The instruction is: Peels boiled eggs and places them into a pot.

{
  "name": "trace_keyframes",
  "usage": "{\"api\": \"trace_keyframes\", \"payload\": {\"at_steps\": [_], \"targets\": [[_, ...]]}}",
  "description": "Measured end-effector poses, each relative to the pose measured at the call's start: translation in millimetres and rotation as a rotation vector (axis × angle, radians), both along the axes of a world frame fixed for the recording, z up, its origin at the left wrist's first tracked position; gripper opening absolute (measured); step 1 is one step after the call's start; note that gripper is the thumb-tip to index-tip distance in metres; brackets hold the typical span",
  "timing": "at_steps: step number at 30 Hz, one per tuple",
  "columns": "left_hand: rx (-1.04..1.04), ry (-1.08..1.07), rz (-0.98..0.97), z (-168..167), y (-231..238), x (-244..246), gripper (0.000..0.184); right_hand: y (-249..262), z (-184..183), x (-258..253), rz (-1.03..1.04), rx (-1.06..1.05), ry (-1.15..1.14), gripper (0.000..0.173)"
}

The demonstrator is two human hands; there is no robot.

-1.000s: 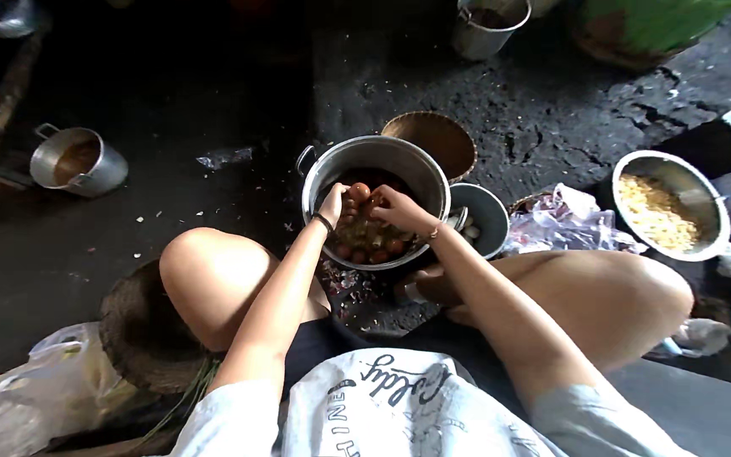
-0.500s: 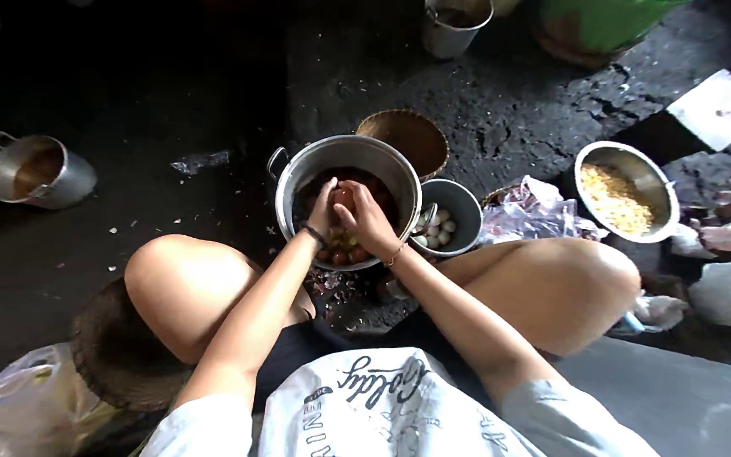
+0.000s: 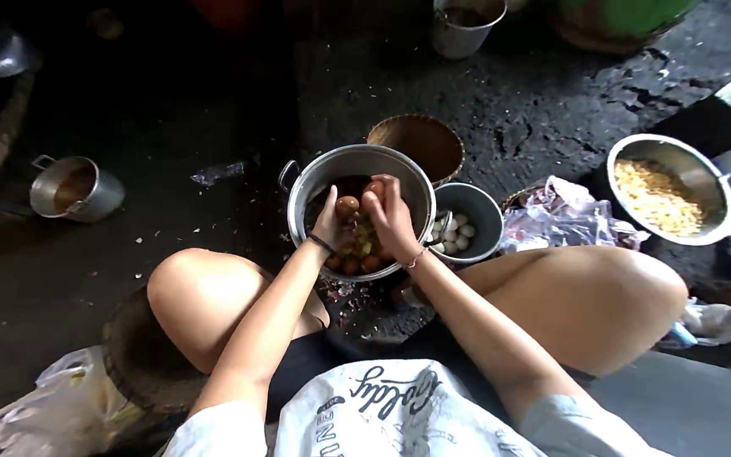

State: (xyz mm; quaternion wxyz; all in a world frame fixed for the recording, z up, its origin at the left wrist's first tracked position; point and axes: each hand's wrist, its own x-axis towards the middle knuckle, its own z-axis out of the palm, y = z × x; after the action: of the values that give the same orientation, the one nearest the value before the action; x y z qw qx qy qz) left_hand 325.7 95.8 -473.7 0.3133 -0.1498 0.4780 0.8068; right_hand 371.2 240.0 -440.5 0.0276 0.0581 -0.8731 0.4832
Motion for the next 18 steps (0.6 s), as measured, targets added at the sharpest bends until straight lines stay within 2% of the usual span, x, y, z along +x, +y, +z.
{"api": "trace_keyframes", "payload": {"at_steps": [2, 4, 6, 8, 10, 13, 16, 18], "targets": [[0.017, 0.043, -0.014, -3.1, 0.0, 3.7, 0.064, -7.6, -1.4, 3.7, 0.087, 0.117, 0.004, 0.052], [-0.076, 0.071, -0.031, -13.1, -2.6, 1.3, 0.065, -3.1, -8.9, 2.8, 0.055, 0.112, -0.037, 0.052], [-0.147, 0.061, 0.039, -7.4, -4.4, -2.3, 0.056, 8.4, -16.0, 0.9, 0.014, 0.226, -0.19, 0.051], [-0.108, 0.027, 0.099, -1.8, -9.3, -4.9, 0.044, 13.7, -28.5, -1.8, 0.093, 0.473, -0.411, 0.047], [-0.082, -0.021, 0.106, 1.0, -10.2, -6.3, 0.049, 11.8, -28.2, -6.7, 0.177, 0.619, -0.59, 0.045], [-0.181, -0.002, 0.091, -0.3, -5.4, -2.6, 0.065, 15.4, -26.6, -13.7, 0.188, 0.569, -0.47, 0.051], [-0.335, -0.014, 0.092, 0.1, -3.8, 0.0, 0.072, 19.5, -18.2, -22.3, 0.192, 0.287, -0.156, 0.06], [-0.27, -0.031, 0.047, 8.7, 0.8, 4.9, 0.076, 19.1, -12.6, -24.0, 0.229, 0.179, -0.022, 0.069]]}}
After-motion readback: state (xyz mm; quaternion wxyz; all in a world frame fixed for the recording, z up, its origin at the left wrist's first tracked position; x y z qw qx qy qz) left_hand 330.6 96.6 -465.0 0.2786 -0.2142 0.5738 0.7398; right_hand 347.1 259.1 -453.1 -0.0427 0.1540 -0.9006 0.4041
